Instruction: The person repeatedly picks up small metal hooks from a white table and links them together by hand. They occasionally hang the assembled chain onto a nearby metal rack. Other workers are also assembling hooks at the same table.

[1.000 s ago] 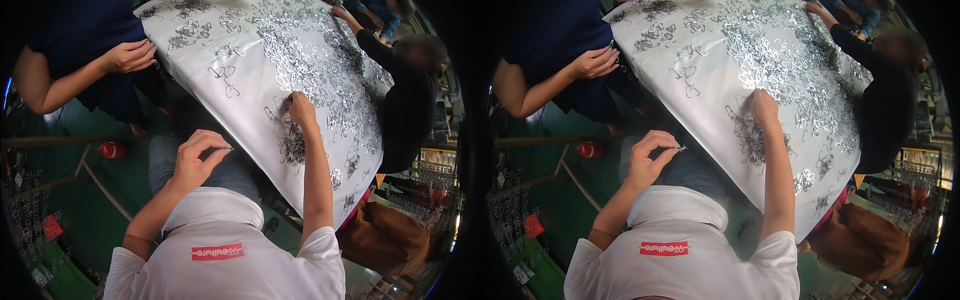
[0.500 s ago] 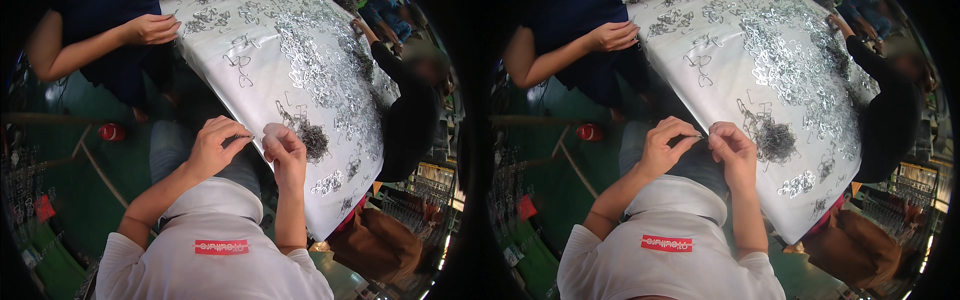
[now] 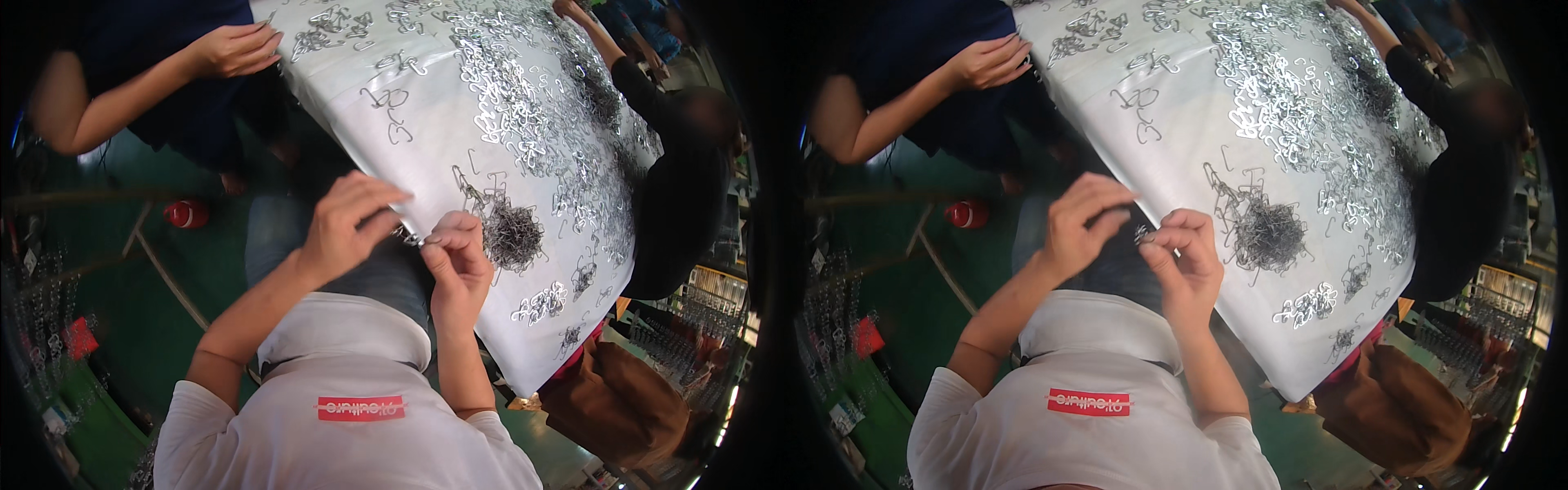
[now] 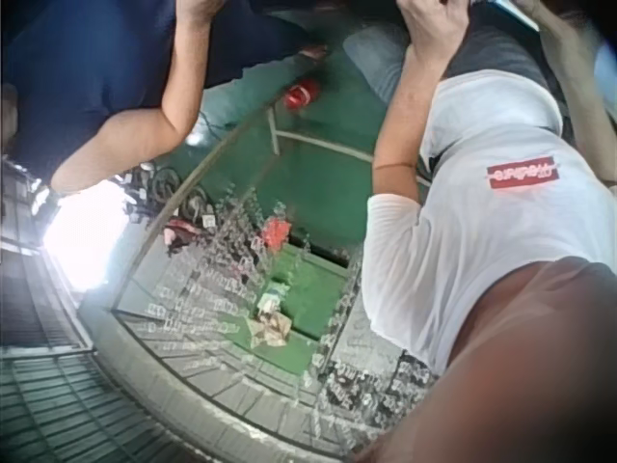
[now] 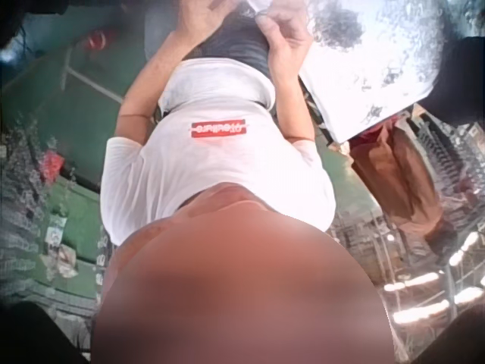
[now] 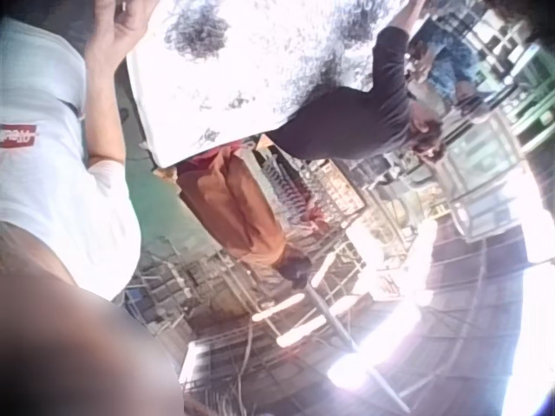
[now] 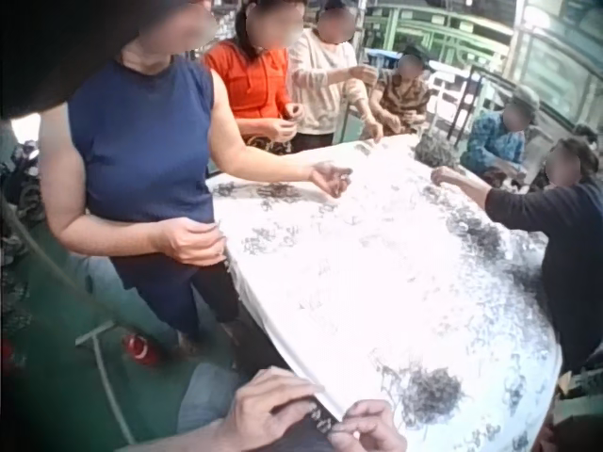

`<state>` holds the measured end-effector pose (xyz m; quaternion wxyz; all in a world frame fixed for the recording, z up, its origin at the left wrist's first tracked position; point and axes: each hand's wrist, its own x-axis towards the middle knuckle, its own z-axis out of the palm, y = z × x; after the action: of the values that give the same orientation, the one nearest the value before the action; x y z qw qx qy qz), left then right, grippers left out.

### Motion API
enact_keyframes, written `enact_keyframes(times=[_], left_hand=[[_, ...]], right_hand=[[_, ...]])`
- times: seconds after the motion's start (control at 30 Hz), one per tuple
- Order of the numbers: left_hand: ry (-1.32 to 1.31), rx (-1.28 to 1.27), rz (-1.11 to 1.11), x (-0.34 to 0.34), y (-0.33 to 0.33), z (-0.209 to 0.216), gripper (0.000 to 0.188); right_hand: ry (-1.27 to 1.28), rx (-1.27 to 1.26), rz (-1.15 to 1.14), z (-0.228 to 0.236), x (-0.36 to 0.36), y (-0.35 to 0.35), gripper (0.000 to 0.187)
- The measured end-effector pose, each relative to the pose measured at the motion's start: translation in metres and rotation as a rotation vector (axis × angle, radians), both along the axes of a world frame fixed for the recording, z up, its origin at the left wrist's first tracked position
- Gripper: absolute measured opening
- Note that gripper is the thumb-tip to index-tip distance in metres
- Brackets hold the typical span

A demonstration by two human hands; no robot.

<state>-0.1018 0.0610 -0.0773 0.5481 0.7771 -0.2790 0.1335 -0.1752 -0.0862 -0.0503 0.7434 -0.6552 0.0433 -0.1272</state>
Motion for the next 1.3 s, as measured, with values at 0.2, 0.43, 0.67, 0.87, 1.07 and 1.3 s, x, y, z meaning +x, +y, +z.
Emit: enact_keyframes(times=[0.2,0.43,0.67,0.87,1.07,1.3], left_hand=[[-0.21,0.137,-0.107,0.108,-0.085,-0.049,0.018],[-0.554,0.64,-0.163,0.16,-0.158,-0.086,0.025],[0.047,0.335,-0.108,0.135,-0.124,-0.048,0.016],[0.395,-0.09,-0.092,0.041,-0.044,0.006,0.013],[0.378,-0.189,-0.077,-0.01,-0.012,0.034,0.013],[0.25,-0.183,-0.046,-0.022,-0.002,0.033,0.014]], right_hand=[[-0.025,-0.15,-0.014,0.001,-0.004,-0.005,0.009],[0.03,-0.087,0.029,0.0,-0.009,-0.006,0.011],[0.005,-0.132,-0.03,-0.008,-0.01,-0.004,0.01],[0.043,-0.154,-0.095,-0.012,-0.011,-0.003,0.01],[0.02,-0.248,-0.129,-0.01,-0.007,0.004,0.01],[0.032,-0.313,-0.059,-0.011,-0.002,0.005,0.014]])
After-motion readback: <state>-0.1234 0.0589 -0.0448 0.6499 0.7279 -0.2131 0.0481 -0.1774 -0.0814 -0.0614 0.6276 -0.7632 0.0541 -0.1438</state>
